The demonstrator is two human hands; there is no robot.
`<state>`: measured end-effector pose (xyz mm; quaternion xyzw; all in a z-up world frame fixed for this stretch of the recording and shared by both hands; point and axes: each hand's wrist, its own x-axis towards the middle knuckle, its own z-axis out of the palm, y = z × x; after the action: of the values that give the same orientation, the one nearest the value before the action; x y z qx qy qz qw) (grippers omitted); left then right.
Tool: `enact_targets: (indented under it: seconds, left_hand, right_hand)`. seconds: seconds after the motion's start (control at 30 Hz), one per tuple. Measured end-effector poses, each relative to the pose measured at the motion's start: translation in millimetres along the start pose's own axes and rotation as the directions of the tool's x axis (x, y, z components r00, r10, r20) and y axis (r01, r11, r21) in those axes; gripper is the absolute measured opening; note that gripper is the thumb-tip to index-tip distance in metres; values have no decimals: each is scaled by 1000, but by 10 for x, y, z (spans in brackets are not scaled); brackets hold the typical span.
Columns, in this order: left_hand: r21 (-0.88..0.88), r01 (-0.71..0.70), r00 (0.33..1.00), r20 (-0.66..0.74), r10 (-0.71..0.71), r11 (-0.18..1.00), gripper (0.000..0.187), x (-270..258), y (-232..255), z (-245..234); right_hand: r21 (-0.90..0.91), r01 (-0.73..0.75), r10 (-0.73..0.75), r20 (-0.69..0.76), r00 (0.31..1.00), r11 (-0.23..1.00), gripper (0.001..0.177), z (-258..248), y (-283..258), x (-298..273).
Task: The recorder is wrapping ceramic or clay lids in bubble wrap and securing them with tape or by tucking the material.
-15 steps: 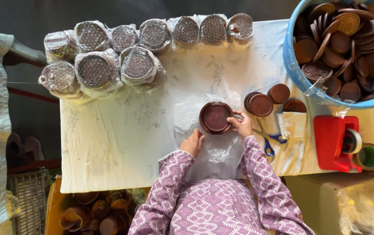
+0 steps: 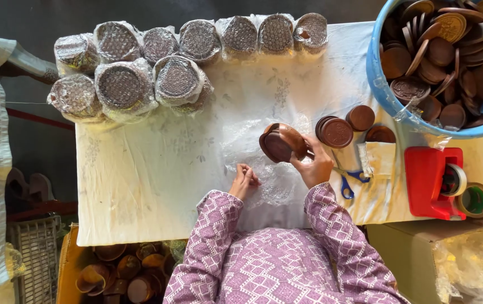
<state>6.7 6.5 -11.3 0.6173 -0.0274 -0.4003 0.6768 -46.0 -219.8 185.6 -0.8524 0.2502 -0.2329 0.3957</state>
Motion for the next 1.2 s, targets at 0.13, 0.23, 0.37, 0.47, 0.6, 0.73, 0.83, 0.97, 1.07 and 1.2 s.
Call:
enact_targets:
  seconds: [0.13,0.23,0.37,0.47,0.6,0.73,0.83,0.97,1.07,1.2]
  left_hand:
    - [-270,84,993,-54,-102,959,24,61,-94,-174]
    - [-439,110,993,21,-113,892,26,176,-292,-284]
    - [-534,73,994,-31,-106,842,23,115,-187,-286]
    - [-571,78,993,-31,-116,818,19,25,-43,-277]
    - [-740,117,993,109,-53,662,11,-71,50,-451]
    - [-814,127,992,94,-89,566,12,-106,98,-516]
    - [-818,137,991,110,-83,558,12,-89,101,-536]
    - [-821,143,990,117,-82,553,11,-94,87,-542]
    - [-818,141,990,123,-70,557,12,-98,99,-544]
    - [-816,140,990,117,-77,561,12,-120,168,-526]
  right_hand:
    - [-189,195,-204,-30,979,963,65,45,98,-73]
    - [-228,338,-340,30,940,913,73,103,230,-153]
    - [-371,477,-462,136,876,796,77,231,455,-263]
    - [-406,615,-612,156,775,676,70,298,607,-344]
    - [-430,748,-754,202,625,505,57,261,609,-419]
    - [-413,809,-804,248,541,418,49,276,650,-505]
    - [-376,831,-807,274,523,411,39,334,785,-628]
    - [-345,833,-797,284,532,433,31,316,847,-714]
    - [-352,830,-782,312,540,433,30,292,870,-723]
    - [-353,840,-778,344,526,412,27,252,849,-683]
